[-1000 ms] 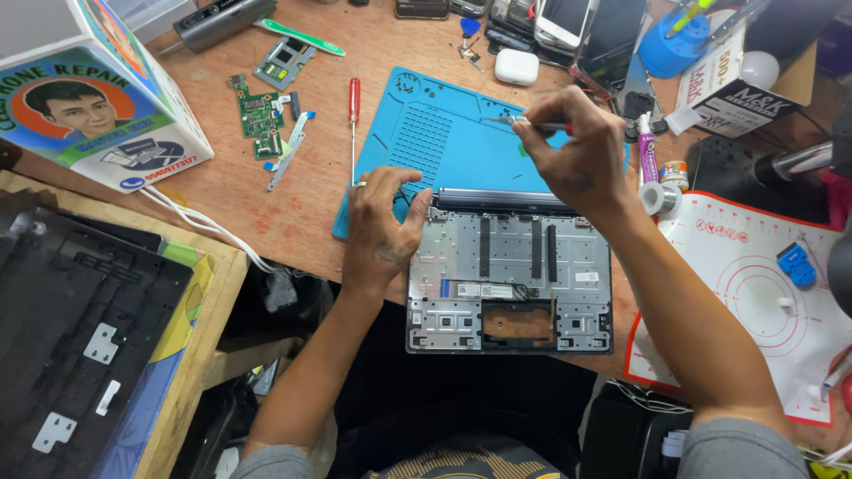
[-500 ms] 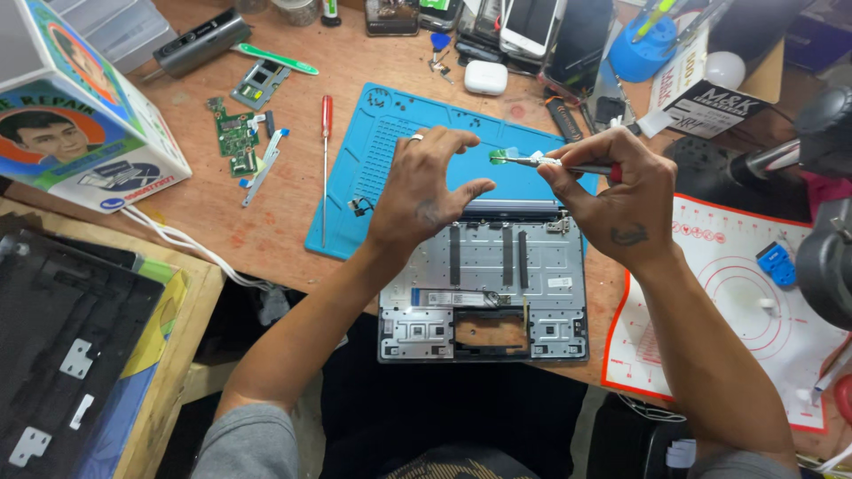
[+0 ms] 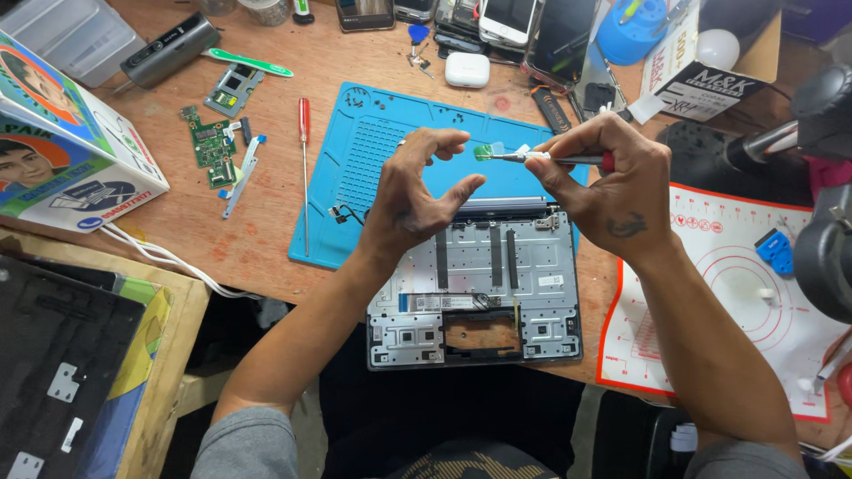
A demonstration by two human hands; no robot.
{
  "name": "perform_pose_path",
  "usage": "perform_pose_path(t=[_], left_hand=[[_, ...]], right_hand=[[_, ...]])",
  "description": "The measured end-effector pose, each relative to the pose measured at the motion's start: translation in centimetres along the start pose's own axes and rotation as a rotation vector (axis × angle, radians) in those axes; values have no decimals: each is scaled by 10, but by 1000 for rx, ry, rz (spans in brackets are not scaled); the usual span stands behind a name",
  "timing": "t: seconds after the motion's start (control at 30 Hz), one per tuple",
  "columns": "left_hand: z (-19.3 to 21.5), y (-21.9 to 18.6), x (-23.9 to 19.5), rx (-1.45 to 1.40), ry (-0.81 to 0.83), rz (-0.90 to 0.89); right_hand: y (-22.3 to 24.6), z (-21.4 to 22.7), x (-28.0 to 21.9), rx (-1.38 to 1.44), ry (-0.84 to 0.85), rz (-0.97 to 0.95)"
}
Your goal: The person uses a screwdriver to remove screws from a disassembled laptop chassis, then uses a soldering iron to work on internal components. They handle a small circuit board and ribbon cable, placing them on the workbench.
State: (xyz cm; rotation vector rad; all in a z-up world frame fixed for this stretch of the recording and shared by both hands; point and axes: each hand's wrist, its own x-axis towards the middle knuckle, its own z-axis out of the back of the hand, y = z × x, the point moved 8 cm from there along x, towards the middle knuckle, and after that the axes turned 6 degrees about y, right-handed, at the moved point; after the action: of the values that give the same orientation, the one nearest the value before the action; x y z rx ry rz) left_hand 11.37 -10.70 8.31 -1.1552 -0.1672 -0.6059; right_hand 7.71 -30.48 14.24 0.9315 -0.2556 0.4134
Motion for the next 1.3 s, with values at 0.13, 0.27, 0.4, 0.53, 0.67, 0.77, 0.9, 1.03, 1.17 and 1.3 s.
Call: perform_pose_path(t=[0.13, 0.27, 0.4, 0.53, 0.67, 0.77, 0.9, 1.03, 1.17, 1.3], left_hand=[[-2, 5, -2, -54, 3, 23], [-5, 6, -3, -107, 11, 1], [-6, 10, -4, -155, 10, 16], [-7, 11, -5, -117, 18, 17], [-10, 10, -7, -123, 19, 8], [-11, 12, -7, -123, 17, 16], [-11, 20, -7, -184, 22, 73], [-14, 26, -9, -254, 48, 98], [-16, 29, -9, -289, 57, 108], [-17, 30, -9, -301, 61, 119]], right_hand=[[0, -2, -2, -7, 11, -12], [3, -5, -6, -4, 26, -11], [2, -6, -8, -21, 24, -22], [1, -7, -10, -12, 26, -15], [4, -8, -12, -36, 34, -11], [5, -4, -13, -96, 21, -27], [4, -2, -14, -78, 37, -31], [0, -5, -14, -52, 52, -32], [-4, -5, -14, 34, 46, -59], [-4, -8, -13, 18, 57, -64]])
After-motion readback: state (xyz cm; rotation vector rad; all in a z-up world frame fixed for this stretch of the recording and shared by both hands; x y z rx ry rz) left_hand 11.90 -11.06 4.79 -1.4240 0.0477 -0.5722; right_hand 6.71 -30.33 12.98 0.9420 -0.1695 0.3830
